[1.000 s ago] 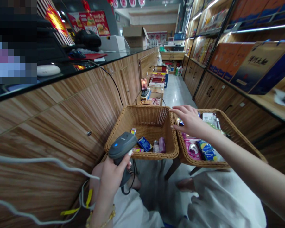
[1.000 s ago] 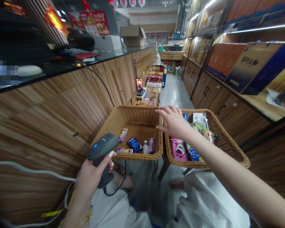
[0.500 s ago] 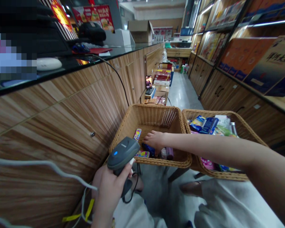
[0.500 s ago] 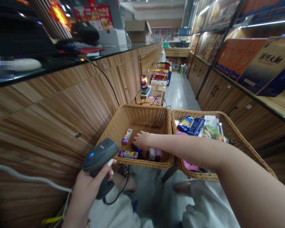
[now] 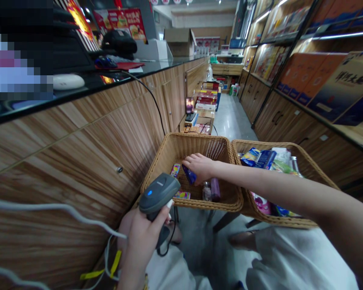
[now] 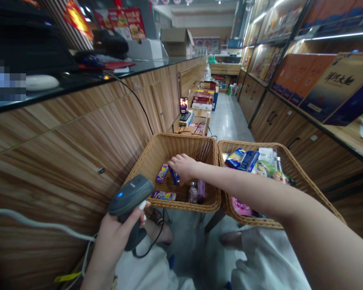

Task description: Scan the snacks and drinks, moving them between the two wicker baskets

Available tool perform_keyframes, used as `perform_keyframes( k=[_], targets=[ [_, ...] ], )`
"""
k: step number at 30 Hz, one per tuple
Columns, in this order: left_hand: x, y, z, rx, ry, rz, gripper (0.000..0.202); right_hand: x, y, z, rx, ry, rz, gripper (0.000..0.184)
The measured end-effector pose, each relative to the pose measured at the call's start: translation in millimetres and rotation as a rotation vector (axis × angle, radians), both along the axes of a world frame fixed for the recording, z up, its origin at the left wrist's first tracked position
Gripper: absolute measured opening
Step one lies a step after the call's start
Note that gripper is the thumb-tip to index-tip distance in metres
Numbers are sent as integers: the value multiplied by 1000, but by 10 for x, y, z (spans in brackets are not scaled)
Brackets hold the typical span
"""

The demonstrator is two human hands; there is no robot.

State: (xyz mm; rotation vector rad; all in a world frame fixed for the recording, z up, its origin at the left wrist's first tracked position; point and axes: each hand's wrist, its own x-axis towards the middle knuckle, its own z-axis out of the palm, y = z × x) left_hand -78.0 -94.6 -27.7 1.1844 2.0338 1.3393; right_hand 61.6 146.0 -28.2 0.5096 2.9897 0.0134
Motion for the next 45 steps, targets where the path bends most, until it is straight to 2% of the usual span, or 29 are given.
perform_keyframes(
  k=[3,5,8,10,12,15,20,27,32,41,45],
  targets=[
    [64,-5,79,-11,-90,-43,37,241,83,147,-231,245,-189,103],
    [138,-5,177,-7,-78,-34,36,397,105,182,-540,448,-310,101],
    [270,5,345,1,-59,-31,30,576,79,173,-1109,772,-447,78],
    [348,15,434,10,-67,-35,29,647,39,163,-1382,905,-537,58],
    [406,19,490,12,-82,-42,30,683,1,166,-1561,938,-606,52],
    [457,8,524,-11,-88,-44,31,694,-27,191,-1722,892,-613,58],
    [506,-14,549,-28,-67,-35,33,681,-30,203,-1707,838,-625,68],
    [546,24,587,7,-88,-36,32,667,-20,151,-1686,819,-621,68],
    [546,36,563,16,-115,-29,34,642,-8,141,-1672,822,-669,65],
    [514,20,504,25,-58,-57,32,677,-31,153,-1686,815,-592,68],
    [488,-3,456,36,-59,-62,32,670,-54,177,-1581,867,-583,64]
  ],
)
